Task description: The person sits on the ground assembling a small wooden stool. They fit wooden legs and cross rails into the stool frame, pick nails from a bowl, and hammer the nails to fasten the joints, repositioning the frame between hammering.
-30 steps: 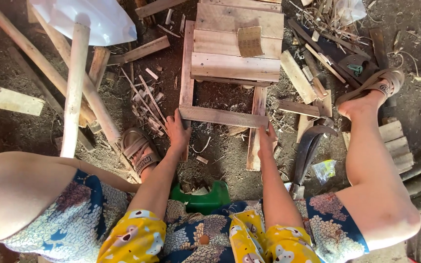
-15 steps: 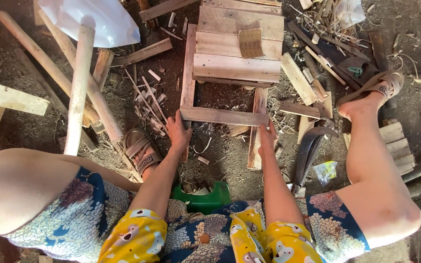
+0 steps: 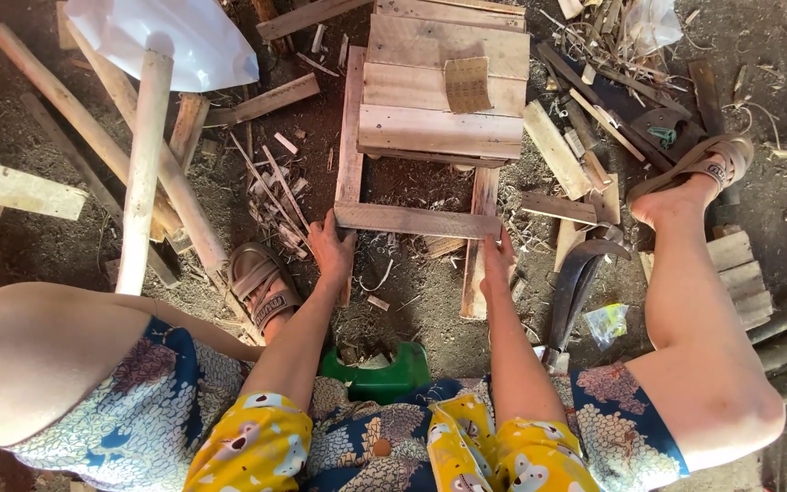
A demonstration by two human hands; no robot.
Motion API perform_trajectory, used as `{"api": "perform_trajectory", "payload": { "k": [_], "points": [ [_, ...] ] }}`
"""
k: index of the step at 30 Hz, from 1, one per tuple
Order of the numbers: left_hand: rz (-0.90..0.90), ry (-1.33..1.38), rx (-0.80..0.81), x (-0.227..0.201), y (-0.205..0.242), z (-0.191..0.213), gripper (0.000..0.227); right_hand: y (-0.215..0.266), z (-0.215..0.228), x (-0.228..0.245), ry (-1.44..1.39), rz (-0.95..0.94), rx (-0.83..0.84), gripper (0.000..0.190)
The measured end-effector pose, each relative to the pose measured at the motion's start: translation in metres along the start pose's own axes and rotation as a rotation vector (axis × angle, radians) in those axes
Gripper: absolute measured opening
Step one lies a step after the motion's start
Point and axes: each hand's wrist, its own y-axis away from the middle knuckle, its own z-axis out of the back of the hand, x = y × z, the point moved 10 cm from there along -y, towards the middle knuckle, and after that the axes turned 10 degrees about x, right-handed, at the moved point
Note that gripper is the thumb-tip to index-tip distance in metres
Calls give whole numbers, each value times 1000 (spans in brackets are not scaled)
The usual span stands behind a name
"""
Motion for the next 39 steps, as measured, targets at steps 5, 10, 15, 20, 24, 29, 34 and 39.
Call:
{"api": "perform_trajectory", "payload": {
  "k": [5,10,15,20,24,29,34,39],
  "points": [
    [7,31,-33,-2,1,6,74,-7,1,-7,-54,31,-10,42],
    [7,37,-46,-5,2,7,74,-4,1,-6,-84,43,-6,41],
    [41,-8,-29,0,0,1,78,19,-22,26,36,49,239,77],
    [55,-36,-10,3,-1,-3,79,17,-23,17,245,-21,255,93],
    [45,-31,-22,-1,0,0,76,17,-23,22,223,-30,253,87],
    [47,-40,-30,6,-4,-6,75,12,-19,19,261,-51,226,87],
    [42,-32,-24,6,-2,-4,75,11,-16,18,266,-67,199,87],
    [54,-21,-23,-4,3,5,74,12,-15,19,194,-79,193,84]
  ]
}}
